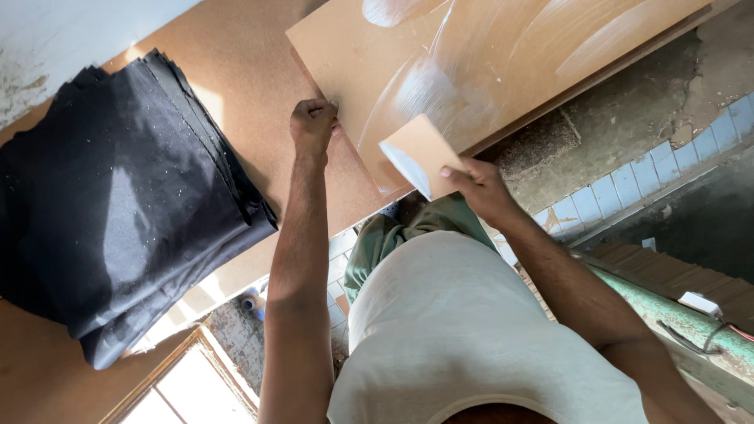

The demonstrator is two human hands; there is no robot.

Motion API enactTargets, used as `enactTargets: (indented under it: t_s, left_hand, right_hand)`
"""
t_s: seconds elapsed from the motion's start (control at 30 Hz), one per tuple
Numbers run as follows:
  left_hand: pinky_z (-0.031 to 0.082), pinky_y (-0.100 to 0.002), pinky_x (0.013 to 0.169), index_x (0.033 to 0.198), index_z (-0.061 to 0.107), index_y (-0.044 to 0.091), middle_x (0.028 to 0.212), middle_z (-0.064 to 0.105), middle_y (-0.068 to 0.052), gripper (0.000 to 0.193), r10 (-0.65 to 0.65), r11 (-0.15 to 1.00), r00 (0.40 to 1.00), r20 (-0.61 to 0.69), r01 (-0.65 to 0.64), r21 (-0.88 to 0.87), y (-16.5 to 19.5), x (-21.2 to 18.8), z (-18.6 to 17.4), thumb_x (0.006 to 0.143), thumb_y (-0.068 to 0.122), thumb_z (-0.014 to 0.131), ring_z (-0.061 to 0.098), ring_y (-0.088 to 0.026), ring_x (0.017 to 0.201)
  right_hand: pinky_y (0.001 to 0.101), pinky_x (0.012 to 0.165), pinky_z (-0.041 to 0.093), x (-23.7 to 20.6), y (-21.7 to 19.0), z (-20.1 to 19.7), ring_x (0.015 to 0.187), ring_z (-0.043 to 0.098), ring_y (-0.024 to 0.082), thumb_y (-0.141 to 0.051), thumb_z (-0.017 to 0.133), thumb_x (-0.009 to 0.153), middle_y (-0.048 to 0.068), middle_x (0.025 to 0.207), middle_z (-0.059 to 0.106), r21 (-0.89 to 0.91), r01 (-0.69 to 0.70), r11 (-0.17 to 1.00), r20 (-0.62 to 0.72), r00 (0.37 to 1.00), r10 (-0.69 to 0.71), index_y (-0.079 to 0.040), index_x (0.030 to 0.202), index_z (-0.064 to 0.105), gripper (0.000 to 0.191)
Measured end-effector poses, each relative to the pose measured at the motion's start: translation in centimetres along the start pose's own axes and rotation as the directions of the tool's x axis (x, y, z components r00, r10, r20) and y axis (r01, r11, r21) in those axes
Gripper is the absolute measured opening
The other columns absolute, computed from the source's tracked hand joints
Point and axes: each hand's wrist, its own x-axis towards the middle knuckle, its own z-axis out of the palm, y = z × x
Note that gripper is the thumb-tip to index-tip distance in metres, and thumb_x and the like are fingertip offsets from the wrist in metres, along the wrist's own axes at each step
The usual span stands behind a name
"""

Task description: The person unfolds a black prayer mat with gold patterns and places it on a work surface. They apply a white adhesive to a cardboard backing using a small rectangular tool, then place the mat onto the adhesive. The person repeats the process with a second mat, smoothing each one into place.

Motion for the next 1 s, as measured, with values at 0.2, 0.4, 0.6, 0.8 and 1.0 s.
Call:
enactTargets:
  t_s: [0.2,0.4,0.6,0.8,1.0]
  left_hand:
    - [0.058,-0.026,0.06,0.099,0.068,-0.003,0.079,0.071,-0.008,0.034,-0.009,0.997,0.999,-0.048,0.005,-0.077,-2.1,0.8,1.4,0.087,0.025,0.085,0.066,-0.013,0.066]
    - [0.046,-0.026,0.056,0.106,0.066,-0.001,0.078,0.064,-0.005,0.038,-0.099,0.993,0.994,-0.035,0.097,-0.064,-2.0,1.2,1.0,0.091,0.031,0.08,0.056,-0.012,0.065]
    - [0.056,-0.028,0.085,0.129,0.041,0.006,0.099,0.059,-0.008,0.052,0.079,0.903,0.991,-0.111,-0.118,-0.412,5.2,-4.3,6.2,0.097,0.02,0.079,0.059,-0.015,0.092]
    - [0.057,-0.039,0.111,0.126,0.043,0.005,0.126,0.064,-0.021,0.036,0.519,0.71,0.824,-0.227,-0.564,-0.423,16.3,-14.1,10.3,0.104,0.0,0.071,0.067,-0.025,0.117]
    - [0.062,-0.039,0.101,0.131,0.05,0.009,0.125,0.066,-0.014,0.03,0.395,0.514,0.851,-0.344,-0.516,-0.685,15.9,-16.8,19.3,0.104,0.007,0.064,0.07,-0.023,0.113]
  right_hand:
    - [0.0366,0.107,0.051,-2.8,3.5,-8.0,0.117,0.065,0.018,-0.017,0.063,0.104,0.009,0.122,0.07,0.569,0.1,0.816,-0.338,0.933,0.122,-0.003,0.133,0.063,0.032]
    - [0.0392,0.105,0.053,-5.0,4.7,-15.5,0.118,0.065,0.02,-0.015,0.059,0.108,0.009,0.126,0.068,0.73,0.313,0.608,-0.452,0.888,0.086,-0.001,0.14,0.057,0.035]
    - [0.0432,0.107,0.054,-5.6,4.3,-24.8,0.123,0.065,0.022,-0.013,0.06,0.109,0.007,0.134,0.065,0.717,0.485,0.501,-0.553,0.833,-0.016,-0.004,0.144,0.054,0.037]
    - [0.0473,0.106,0.055,-4.4,2.4,-35.5,0.125,0.064,0.028,-0.015,0.063,0.11,0.011,0.139,0.064,0.676,0.56,0.478,-0.605,0.793,-0.074,-0.006,0.148,0.053,0.04]
    - [0.0479,0.109,0.055,-3.2,2.1,-43.7,0.133,0.061,0.027,-0.016,0.063,0.11,0.01,0.144,0.061,0.675,0.584,0.451,-0.575,0.799,-0.176,-0.008,0.151,0.052,0.044]
